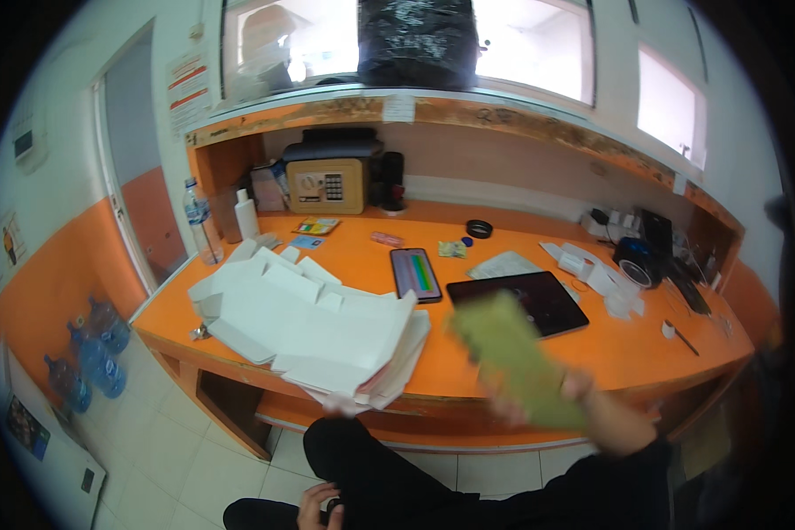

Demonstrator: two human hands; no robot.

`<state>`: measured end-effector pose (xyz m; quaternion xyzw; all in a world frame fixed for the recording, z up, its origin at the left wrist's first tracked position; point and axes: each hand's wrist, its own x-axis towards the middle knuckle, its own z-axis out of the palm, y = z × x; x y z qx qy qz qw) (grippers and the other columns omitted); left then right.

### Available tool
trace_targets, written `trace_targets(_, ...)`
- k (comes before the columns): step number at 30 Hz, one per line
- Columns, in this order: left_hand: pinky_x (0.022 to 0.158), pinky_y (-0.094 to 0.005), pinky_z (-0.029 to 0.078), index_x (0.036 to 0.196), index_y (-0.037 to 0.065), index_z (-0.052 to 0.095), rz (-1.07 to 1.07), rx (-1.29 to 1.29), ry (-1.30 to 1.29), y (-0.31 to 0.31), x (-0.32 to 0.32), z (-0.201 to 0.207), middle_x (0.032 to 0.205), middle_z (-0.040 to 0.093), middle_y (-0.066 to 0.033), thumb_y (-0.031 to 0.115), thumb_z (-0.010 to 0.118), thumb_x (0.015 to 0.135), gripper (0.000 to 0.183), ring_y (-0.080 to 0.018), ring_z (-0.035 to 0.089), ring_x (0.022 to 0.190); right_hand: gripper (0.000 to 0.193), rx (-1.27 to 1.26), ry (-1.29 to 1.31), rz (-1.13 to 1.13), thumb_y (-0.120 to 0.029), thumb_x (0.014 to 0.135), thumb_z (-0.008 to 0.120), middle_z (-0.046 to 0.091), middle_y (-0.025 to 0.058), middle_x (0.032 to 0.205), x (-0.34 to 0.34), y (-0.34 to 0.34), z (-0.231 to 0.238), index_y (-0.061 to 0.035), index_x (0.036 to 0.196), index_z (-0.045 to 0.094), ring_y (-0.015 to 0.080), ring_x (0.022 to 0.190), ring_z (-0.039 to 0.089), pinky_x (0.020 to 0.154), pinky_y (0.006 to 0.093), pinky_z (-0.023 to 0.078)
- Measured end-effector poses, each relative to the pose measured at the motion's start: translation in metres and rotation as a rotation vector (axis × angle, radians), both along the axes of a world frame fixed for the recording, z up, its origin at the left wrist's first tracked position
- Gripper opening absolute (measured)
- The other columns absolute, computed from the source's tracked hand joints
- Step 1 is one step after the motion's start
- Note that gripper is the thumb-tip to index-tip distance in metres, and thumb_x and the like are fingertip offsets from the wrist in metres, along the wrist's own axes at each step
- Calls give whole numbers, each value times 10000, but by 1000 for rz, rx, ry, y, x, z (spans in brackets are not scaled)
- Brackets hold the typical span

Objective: The person assembles small paper boxes by folding flat sheets and applying adhesive strips to secure the flaps. They handle multiple boxes one at a time, folding edges and pressing them together, then placing finished boxes on the counter.

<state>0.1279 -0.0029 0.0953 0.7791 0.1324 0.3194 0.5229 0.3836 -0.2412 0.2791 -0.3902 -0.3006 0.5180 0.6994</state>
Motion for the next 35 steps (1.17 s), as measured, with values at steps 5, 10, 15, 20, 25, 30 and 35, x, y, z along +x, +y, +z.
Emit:
trace_targets(5, 1082, -413, 308, 1410, 25, 326, -465, -685, -184, -42, 24, 1, 1404, 412, -153, 491, 445, 954, 663, -282, 417, 1284, 788, -200, 88, 298, -329, 871, 635, 458, 67, 1148, -75, 21, -134, 22, 1448, 230, 115, 924, 500, 755, 231, 460)
trace_targets(10, 1019, -399, 401, 1372, 24, 410, -9, -1218, -126, -49, 22, -22, 1305, 517, -145, 543, 343, 973, 659, -272, 506, 1185, 804, -169, -108, 136, -342, 888, 663, 379, 196, 1400, -114, 99, -218, 75, 1427, 236, 223, 1292, 377, 1057, 310, 324)
trace_targets(15, 993, -409, 435, 1361, 57, 427, 365, -1018, -225, -59, 6, 0, 1319, 517, -129, 524, 326, 986, 607, -292, 522, 1168, 823, -10, 232, 525, -112, 884, 630, 383, 114, 1338, -129, 126, -239, -84, 1502, 88, 190, 1171, 453, 957, 292, 438)
trace_targets(20, 952, -382, 442, 1351, 22, 421, 340, -916, -483, -63, 0, 15, 1320, 505, -153, 517, 307, 997, 620, -248, 529, 1168, 907, -81, 149, 685, 7, 830, 626, 388, 112, 1315, -119, 100, -209, -240, 1495, 61, 216, 1050, 555, 718, 365, 588)
trace_targets(25, 902, -351, 494, 1326, 36, 453, 425, -711, -339, -63, -16, 23, 1235, 565, -105, 617, 263, 958, 714, -212, 581, 1074, 646, -135, 95, 679, -59, 874, 617, 516, 134, 1213, -119, 105, -181, -100, 1414, 265, 241, 993, 617, 652, 362, 602)
trace_targets(30, 901, -324, 475, 1296, 1, 465, 566, -572, -95, -67, -43, 26, 1193, 582, -116, 557, 274, 986, 665, -181, 599, 1019, 459, -35, 526, 796, -341, 1003, 384, 532, 152, 1245, -126, 106, -191, -68, 1370, 349, 277, 1035, 619, 675, 440, 596)
trace_targets(35, 1056, -346, 339, 1367, -3, 391, 390, -388, -358, -78, -47, 77, 1305, 501, -147, 583, 468, 918, 742, -221, 476, 1222, 551, -45, 322, 869, -441, 1016, 239, 429, 149, 1383, -123, 111, -175, -92, 1442, 245, 303, 1161, 551, 723, 473, 587)
